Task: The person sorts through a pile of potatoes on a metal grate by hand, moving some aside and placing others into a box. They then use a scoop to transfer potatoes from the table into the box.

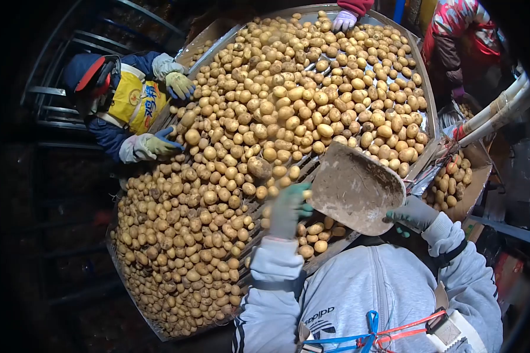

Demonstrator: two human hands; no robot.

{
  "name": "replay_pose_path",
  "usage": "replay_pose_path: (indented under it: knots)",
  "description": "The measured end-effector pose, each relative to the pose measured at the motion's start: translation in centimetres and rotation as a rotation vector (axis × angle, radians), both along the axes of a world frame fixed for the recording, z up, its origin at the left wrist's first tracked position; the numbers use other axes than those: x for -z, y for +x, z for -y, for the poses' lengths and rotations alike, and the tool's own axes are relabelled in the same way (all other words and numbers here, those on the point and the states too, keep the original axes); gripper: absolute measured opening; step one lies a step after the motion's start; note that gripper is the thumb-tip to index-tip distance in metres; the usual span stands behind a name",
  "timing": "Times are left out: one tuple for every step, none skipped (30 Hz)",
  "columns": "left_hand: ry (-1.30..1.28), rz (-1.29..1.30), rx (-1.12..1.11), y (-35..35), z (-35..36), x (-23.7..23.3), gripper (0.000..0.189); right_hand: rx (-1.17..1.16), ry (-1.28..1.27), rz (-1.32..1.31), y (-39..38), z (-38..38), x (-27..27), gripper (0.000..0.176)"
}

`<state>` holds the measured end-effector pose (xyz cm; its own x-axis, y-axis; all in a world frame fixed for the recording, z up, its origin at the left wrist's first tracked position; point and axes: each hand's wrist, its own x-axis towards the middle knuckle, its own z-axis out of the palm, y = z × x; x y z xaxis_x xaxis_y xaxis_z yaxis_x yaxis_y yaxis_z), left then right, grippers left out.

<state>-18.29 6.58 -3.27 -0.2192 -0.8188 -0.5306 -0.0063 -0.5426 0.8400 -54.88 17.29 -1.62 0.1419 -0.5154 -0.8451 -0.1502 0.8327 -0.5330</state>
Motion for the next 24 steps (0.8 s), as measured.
replay_pose_path:
  knots:
    - [-0.053,0.128,0.16,-1.8,-0.1,-1.2,0.04,0.0,-0.01,-0.001,0.3,-0.2,0.1,0.037]
    - [-0.205,0.17,0.156,-1.3,0.2,0.7,0.04,-0.001,-0.02,-0.002,0.6,-0.5,0.4,0.037]
    - [-0.363,0.213,0.151,-0.3,0.7,4.0,0.041,-0.001,-0.034,-0.001,0.8,-0.7,0.8,0.038]
    - [-0.523,0.253,0.149,0.3,1.2,5.7,0.042,0.014,-0.084,-0.015,0.7,-1.1,1.3,0.038]
    - [-0.416,0.587,0.209,-0.1,1.3,1.8,0.043,0.032,-0.131,-0.029,0.8,-1.5,1.3,0.038]
    - [-0.544,0.765,0.304,0.5,1.2,3.5,0.042,0.053,-0.177,-0.043,1.1,-1.7,1.1,0.039]
    - [-0.672,0.942,0.401,1.6,1.0,6.8,0.042,0.123,-0.074,-0.037,1.0,-1.9,0.4,0.035]
    - [-0.801,1.119,0.496,2.5,0.7,9.1,0.041,0.156,-0.06,-0.007,0.9,-2.4,0.8,0.033]
    - [-0.779,1.119,0.595,2.4,0.5,9.6,0.039,0.188,-0.046,0.023,0.6,-3.0,1.4,0.032]
    - [-0.662,1.018,0.494,2.7,0.9,10.2,0.038,0.219,-0.035,0.052,0.5,-3.4,1.7,0.031]
    - [-0.547,0.915,0.395,2.8,1.6,10.4,0.037,0.248,-0.124,0.042,1.0,-3.6,1.2,0.028]
    - [-0.426,0.811,0.299,2.9,2.1,10.7,0.036,0.24,-0.105,0.018,1.0,-3.8,1.0,0.027]
    - [-0.276,0.55,0.21,2.9,2.5,11.5,0.036,0.23,-0.086,-0.004,1.0,-3.9,0.8,0.027]
    - [-0.337,0.524,0.275,2.1,2.8,9.7,0.035,0.222,-0.069,-0.024,1.2,-4.0,0.9,0.027]
    - [-0.393,0.497,0.341,0.5,2.6,5.8,0.035,0.224,-0.06,-0.013,1.3,-4.3,1.3,0.028]
    - [-0.452,0.466,0.406,-0.9,2.7,2.6,0.035,0.227,-0.052,-0.004,1.3,-4.5,1.8,0.028]
    - [-0.67,0.601,0.413,-1.4,3.5,0.6,0.041,0.233,-0.047,0.002,1.3,-4.7,2.2,0.028]
    - [-0.847,0.743,0.403,-0.3,5.8,1.5,0.051,0.231,-0.061,-0.007,1.5,-4.9,2.4,0.028]
    - [-0.785,0.953,0.334,0.8,7.6,2.5,0.062,0.23,-0.076,-0.018,1.7,-5.0,2.4,0.029]
    - [-0.697,1.153,0.277,1.9,9.3,3.5,0.074,0.231,-0.092,-0.029,1.9,-5.0,2.4,0.029]
    - [-0.6,1.181,0.338,3.6,10.9,4.2,0.087,0.207,-0.045,-0.048,2.0,-4.8,1.7,0.034]
    - [-0.564,1.247,0.387,5.2,11.8,6.6,0.091,0.229,-0.105,-0.022,2.1,-5.3,2.1,0.034]
    - [-0.589,1.259,0.365,5.7,11.6,7.4,0.088,0.251,-0.165,0.004,2.2,-5.9,2.6,0.035]
    - [-0.617,1.27,0.343,5.6,11.8,7.6,0.084,0.276,-0.229,0.028,2.4,-6.1,2.6,0.035]
